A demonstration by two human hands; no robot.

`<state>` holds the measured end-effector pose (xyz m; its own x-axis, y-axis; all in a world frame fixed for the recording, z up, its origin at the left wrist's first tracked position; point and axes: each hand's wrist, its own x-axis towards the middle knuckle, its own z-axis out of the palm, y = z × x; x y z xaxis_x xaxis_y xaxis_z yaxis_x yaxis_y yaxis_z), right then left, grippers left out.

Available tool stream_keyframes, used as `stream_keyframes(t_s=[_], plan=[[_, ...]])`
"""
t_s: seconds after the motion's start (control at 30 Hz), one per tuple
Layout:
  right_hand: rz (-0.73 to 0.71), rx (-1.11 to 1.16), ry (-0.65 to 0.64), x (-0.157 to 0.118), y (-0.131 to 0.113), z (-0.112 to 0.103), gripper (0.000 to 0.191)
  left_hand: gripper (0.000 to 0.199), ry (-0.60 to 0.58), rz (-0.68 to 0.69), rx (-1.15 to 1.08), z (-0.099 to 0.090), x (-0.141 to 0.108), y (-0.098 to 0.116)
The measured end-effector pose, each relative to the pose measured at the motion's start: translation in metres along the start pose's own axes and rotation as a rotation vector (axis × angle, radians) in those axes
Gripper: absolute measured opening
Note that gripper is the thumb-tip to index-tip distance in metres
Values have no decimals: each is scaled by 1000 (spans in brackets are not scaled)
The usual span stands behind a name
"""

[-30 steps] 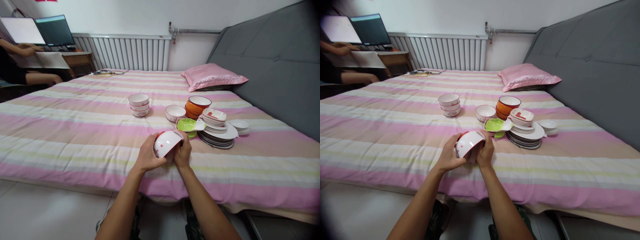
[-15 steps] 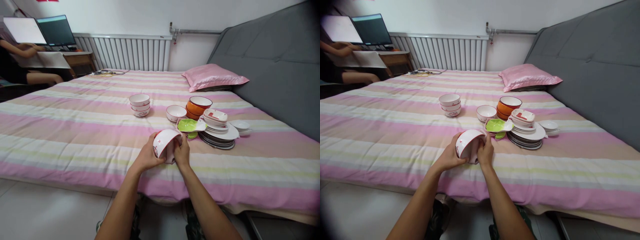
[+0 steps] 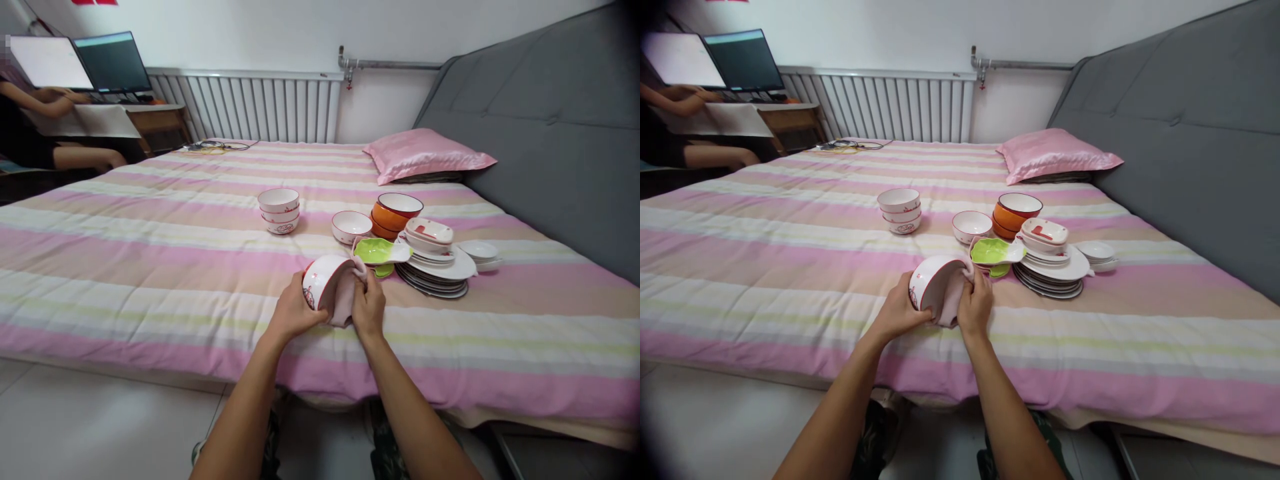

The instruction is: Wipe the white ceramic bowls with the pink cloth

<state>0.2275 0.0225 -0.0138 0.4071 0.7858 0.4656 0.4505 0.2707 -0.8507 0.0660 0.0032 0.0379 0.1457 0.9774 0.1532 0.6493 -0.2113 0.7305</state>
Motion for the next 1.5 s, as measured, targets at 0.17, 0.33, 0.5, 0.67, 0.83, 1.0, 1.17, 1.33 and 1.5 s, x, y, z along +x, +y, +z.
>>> stream_keyframes(t_s=[0.17, 0.33, 0.5, 0.67, 0.83, 1.0, 1.17, 1.33, 1.5], plan=[[-180, -170, 203, 3, -11, -10, 34, 68, 21, -43, 45, 1, 0, 4], [-124, -118, 239, 5, -11, -14, 36, 70, 36, -59, 59, 1, 0, 6], [25, 7, 217, 7, -9, -16, 46, 65, 170, -111, 17, 5, -1, 12], [128, 103, 259, 10, -9, -19, 47, 37, 377, -294, -207, 8, 6, 2], [360, 338, 254, 13, -1, -18, 51, 34, 556, -401, -771, -1, 13, -11], [564, 527, 61, 13, -7, -18, 47, 35, 622, -440, -1078, -11, 12, -11], [681, 615, -355, 9, -16, -19, 38, 32, 686, -467, -1143, -16, 11, -10], [669, 487, -524, 5, -8, -15, 38, 32, 727, -425, -1148, -20, 10, -10], [671, 419, -514, 6, -7, -14, 35, 30, 759, -423, -1166, -23, 9, -12]])
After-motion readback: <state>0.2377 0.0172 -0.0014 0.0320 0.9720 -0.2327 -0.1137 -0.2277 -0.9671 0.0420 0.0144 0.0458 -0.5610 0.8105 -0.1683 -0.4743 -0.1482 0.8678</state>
